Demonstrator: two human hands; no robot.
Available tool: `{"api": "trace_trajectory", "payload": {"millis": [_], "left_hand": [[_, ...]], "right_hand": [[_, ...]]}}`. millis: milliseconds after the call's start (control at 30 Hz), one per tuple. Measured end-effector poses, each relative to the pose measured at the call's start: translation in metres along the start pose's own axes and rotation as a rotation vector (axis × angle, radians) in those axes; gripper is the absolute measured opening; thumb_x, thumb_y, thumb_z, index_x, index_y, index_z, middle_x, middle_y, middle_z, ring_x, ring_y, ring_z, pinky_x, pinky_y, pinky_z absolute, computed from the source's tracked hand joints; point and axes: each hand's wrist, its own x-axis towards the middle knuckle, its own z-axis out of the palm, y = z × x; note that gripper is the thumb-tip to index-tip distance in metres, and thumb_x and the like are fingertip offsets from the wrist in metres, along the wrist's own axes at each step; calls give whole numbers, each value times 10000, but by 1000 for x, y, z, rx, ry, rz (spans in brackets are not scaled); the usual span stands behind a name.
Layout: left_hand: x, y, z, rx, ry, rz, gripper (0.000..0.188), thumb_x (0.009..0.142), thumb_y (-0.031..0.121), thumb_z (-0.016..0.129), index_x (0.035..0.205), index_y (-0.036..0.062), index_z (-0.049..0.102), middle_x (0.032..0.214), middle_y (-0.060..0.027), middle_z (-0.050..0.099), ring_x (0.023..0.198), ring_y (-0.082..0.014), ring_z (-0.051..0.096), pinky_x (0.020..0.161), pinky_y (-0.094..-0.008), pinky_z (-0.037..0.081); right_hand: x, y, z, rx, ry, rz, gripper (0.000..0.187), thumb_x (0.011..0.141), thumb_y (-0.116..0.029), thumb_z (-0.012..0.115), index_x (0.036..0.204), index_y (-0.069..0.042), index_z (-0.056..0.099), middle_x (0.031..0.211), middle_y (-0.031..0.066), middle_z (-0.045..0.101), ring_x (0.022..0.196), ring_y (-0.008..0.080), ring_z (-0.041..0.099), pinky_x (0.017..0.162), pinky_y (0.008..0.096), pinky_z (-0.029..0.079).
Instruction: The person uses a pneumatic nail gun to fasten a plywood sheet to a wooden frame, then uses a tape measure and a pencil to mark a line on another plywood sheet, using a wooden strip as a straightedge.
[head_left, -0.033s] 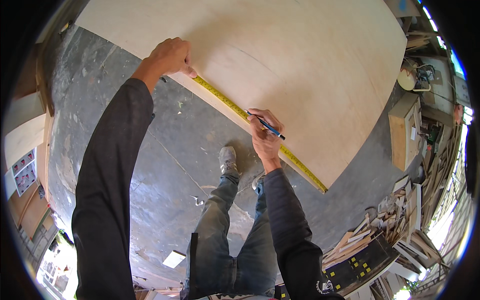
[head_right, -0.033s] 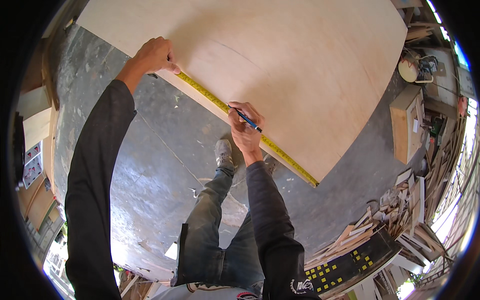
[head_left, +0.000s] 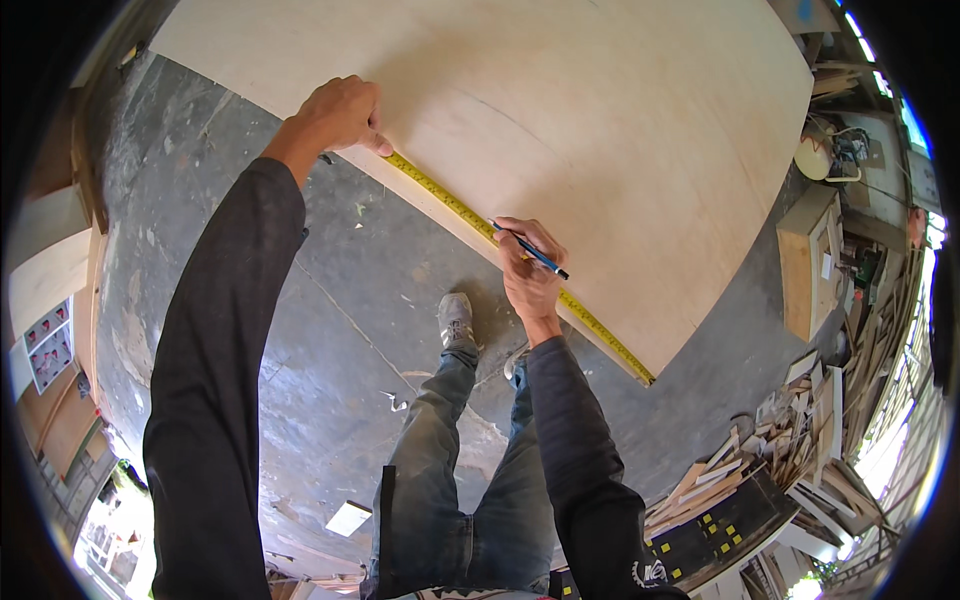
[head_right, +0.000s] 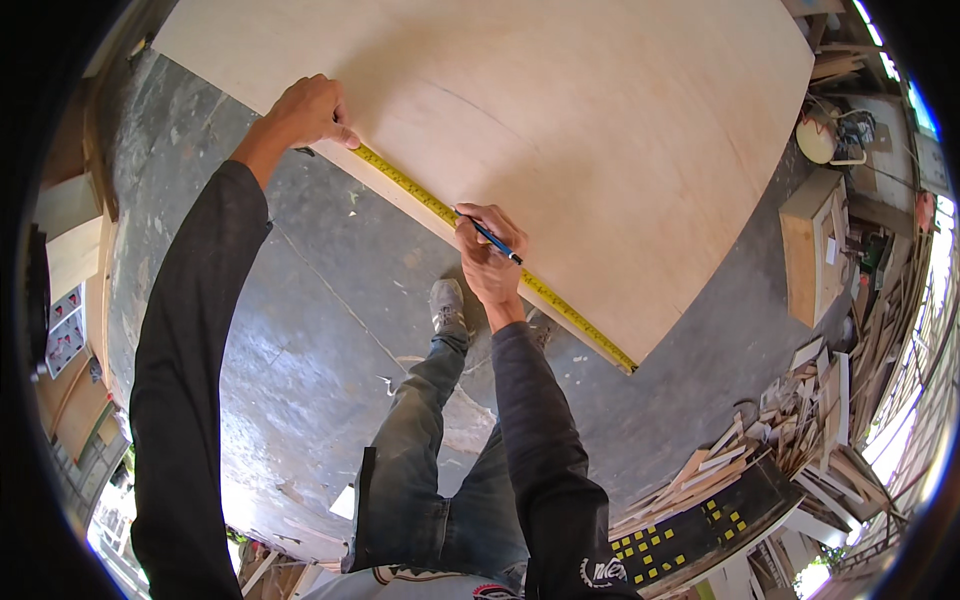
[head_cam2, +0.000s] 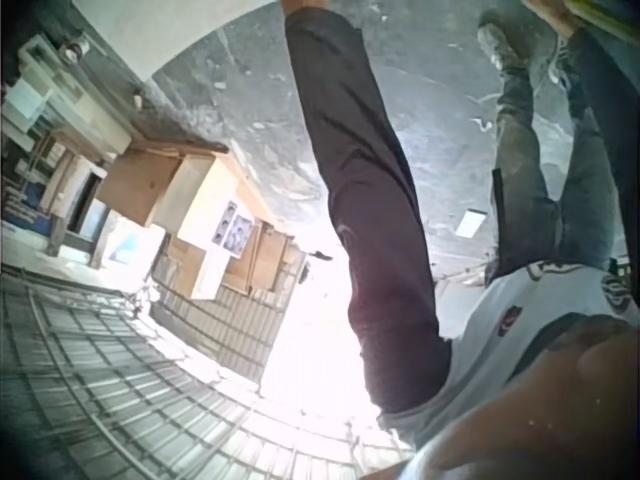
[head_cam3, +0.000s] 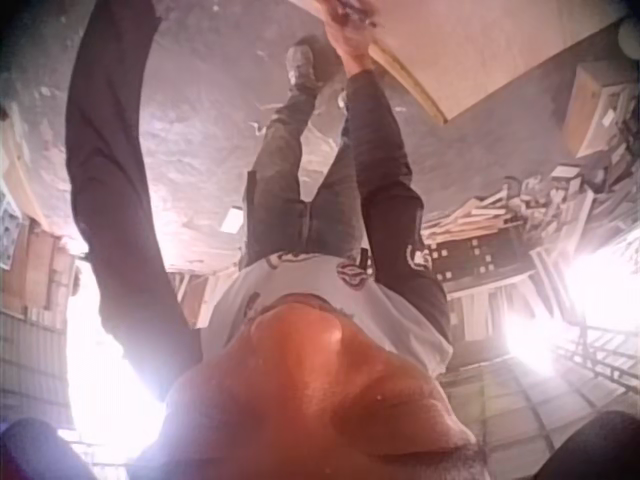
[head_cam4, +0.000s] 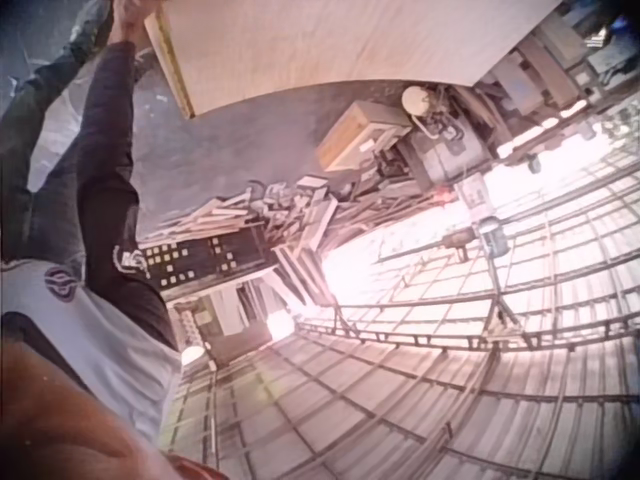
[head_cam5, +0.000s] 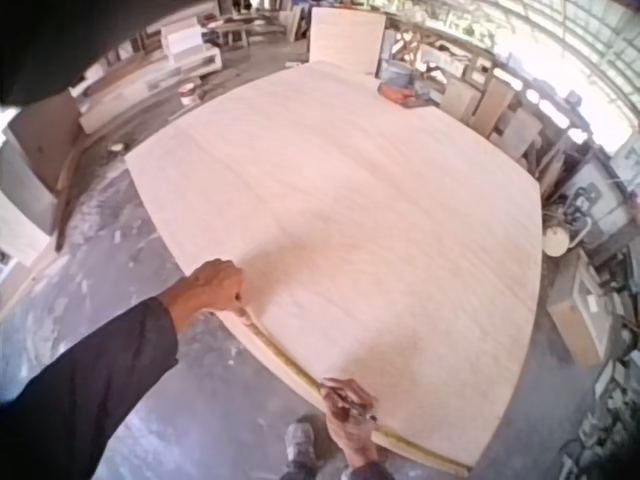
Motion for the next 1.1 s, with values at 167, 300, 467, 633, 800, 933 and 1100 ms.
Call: {"api": "trace_trajectory", "payload": {"millis": [167, 300, 467, 633, 800, 933, 1100], "left_hand": [[-2, 0, 1, -27, 52, 45, 298, 641, 261, 900, 737, 22, 751, 654, -137, 686, 620, -277, 665, 644, -380, 522], [0, 2, -1, -12, 18, 44, 314, 636, 275, 906, 747, 30, 744, 715, -136, 694, 705, -289, 672, 681, -391, 524], [-1, -2, 2, -26, -28, 5, 343, 637, 292, 912, 763, 34, 724, 819, -140, 710, 834, -318, 684, 743, -413, 530], [0, 0, 0, -28, 48, 49, 296, 636, 260, 901, 731, 22, 753, 663, -135, 688, 651, -282, 667, 655, -381, 520], [3, 1, -1, -30, 29, 34, 293, 628, 253, 902, 716, 22, 746, 671, -133, 688, 651, -281, 665, 654, -378, 520], [3, -4, 4, -29, 82, 47, 283, 625, 252, 901, 706, 26, 750, 657, -128, 688, 632, -276, 662, 642, -376, 519], [2, 8, -4, -8, -22, 1, 305, 618, 274, 911, 723, 37, 752, 695, -127, 703, 671, -278, 678, 663, -382, 529]], "right_hand": [[0, -6, 0, -13, -15, 6, 124, 810, 28, 657, 904, -23, 718, 768, 63, 655, 607, 111, 533, 588, 260, 448], [1, -9, -2, -40, -21, -17, 129, 812, 35, 652, 909, -22, 713, 774, 72, 658, 612, 116, 559, 589, 259, 453], [1, -9, 1, -70, -41, -38, 132, 813, 39, 649, 919, -14, 709, 771, 77, 656, 605, 120, 561, 578, 259, 452], [2, -13, -2, -47, -49, -18, 125, 829, 14, 648, 926, -16, 720, 778, 71, 664, 615, 116, 550, 589, 257, 454], [1, -12, -1, -63, 10, -29, 131, 828, 28, 652, 939, -8, 711, 772, 88, 651, 614, 127, 569, 582, 258, 454], [0, -10, 1, -39, 0, -25, 132, 831, 40, 652, 944, 1, 708, 788, 91, 657, 617, 130, 569, 590, 258, 461], [0, -11, -1, -35, 1, -19, 142, 821, 59, 659, 946, 6, 699, 798, 101, 667, 623, 139, 589, 585, 266, 469]]}}
